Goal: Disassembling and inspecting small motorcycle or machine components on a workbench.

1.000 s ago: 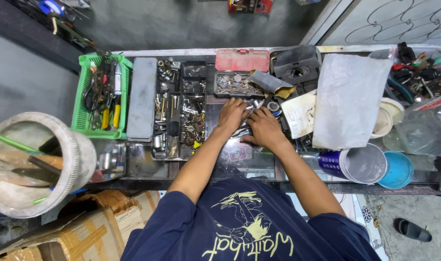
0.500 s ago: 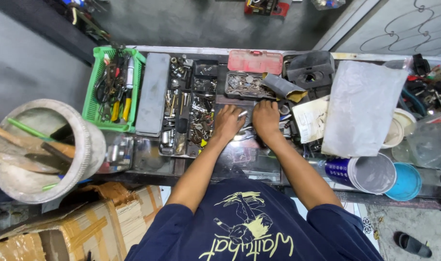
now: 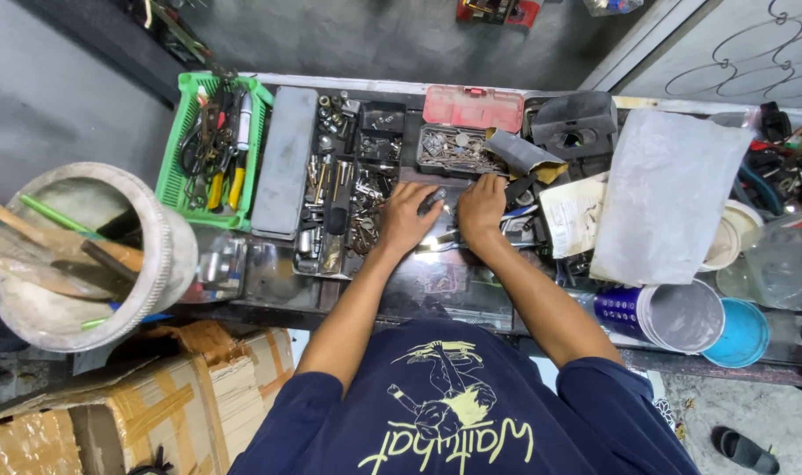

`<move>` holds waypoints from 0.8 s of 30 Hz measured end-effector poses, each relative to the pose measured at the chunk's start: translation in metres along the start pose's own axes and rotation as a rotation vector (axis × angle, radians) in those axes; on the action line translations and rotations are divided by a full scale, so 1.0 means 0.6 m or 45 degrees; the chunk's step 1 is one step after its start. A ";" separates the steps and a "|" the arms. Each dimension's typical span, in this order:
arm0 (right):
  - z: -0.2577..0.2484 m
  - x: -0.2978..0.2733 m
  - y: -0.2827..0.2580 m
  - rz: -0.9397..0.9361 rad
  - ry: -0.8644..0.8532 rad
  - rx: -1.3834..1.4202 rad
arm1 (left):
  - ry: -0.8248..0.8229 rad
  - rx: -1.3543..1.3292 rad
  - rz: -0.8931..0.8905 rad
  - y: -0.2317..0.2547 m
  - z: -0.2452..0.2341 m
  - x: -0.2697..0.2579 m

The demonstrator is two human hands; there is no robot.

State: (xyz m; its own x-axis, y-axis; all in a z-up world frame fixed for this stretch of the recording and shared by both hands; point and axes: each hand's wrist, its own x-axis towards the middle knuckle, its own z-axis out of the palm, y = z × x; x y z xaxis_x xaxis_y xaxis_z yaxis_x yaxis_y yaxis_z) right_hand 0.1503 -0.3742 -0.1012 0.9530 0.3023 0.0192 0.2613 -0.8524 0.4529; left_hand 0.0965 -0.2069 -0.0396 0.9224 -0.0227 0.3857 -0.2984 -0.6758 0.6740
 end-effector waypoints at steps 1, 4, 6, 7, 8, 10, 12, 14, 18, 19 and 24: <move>-0.004 0.001 0.002 -0.002 0.001 -0.001 | 0.002 0.000 -0.001 0.004 -0.004 -0.002; -0.015 0.003 0.011 -0.075 -0.085 0.085 | 0.015 -0.042 0.040 0.012 -0.016 -0.008; -0.018 0.003 0.023 -0.133 -0.116 0.246 | -0.007 -0.086 -0.008 0.013 -0.022 -0.014; -0.011 0.002 0.027 -0.137 -0.113 0.244 | -0.002 -0.085 -0.010 0.011 -0.024 -0.016; -0.004 0.001 0.031 -0.165 -0.044 0.280 | 0.001 -0.102 -0.003 0.009 -0.026 -0.018; 0.006 -0.006 0.038 -0.189 0.022 0.315 | 0.001 -0.122 0.005 0.008 -0.032 -0.023; 0.010 -0.013 0.047 -0.215 0.242 0.323 | -0.046 -0.147 -0.081 0.011 -0.039 -0.026; -0.016 -0.022 0.061 -0.199 0.245 0.430 | -0.035 -0.170 -0.092 0.006 -0.041 -0.031; -0.103 -0.045 0.086 -0.125 0.359 1.081 | -0.005 -0.379 -0.209 0.006 -0.058 -0.043; -0.112 -0.050 0.083 -0.127 0.357 1.081 | -0.004 -0.379 -0.212 0.009 -0.064 -0.045; -0.141 -0.063 0.055 -0.018 0.293 1.845 | 0.025 -0.689 -0.474 -0.017 -0.064 -0.066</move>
